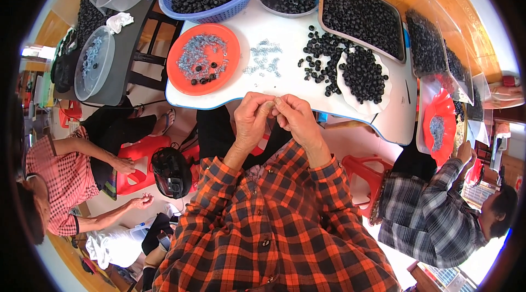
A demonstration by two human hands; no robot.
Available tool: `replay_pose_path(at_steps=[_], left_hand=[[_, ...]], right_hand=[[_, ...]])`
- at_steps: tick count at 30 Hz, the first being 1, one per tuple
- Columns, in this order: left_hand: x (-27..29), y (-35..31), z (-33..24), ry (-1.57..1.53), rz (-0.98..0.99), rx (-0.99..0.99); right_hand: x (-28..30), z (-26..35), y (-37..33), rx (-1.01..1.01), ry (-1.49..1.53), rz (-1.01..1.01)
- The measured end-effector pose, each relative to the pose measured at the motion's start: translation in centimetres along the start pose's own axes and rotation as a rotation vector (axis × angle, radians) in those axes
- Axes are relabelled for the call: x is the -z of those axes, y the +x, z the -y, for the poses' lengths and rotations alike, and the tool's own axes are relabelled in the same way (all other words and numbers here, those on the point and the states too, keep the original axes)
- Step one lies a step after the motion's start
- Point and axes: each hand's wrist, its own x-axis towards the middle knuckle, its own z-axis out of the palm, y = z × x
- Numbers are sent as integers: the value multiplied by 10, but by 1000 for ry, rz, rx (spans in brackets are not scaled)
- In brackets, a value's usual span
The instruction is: The person sorts small black objects by hand on a table.
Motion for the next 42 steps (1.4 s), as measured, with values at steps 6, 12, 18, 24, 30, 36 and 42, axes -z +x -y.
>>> replay_pose_path(at_steps=[6,12,18,24,30,36,42], left_hand=[[0,-2,2,-51,16,116],[-3,-2,4,-137,-44,232],[-6,-6,14,-112,-82,291],[-7,-7,22,-24,-117,288],[-3,1,4,-265,-111,502],[2,3,2,-435,-158,607],[7,1,3,-540,-141,602]], right_hand=[[-7,-4,0,96,-106,-48],[-16,-17,1,290,-348,-166],[-24,-16,0,496,-625,-227],[-27,-13,0,683,-876,-238],[-24,-15,3,715,-902,-232],[-17,-7,10,754,-938,-301],[-4,-14,19,731,-1022,-386]])
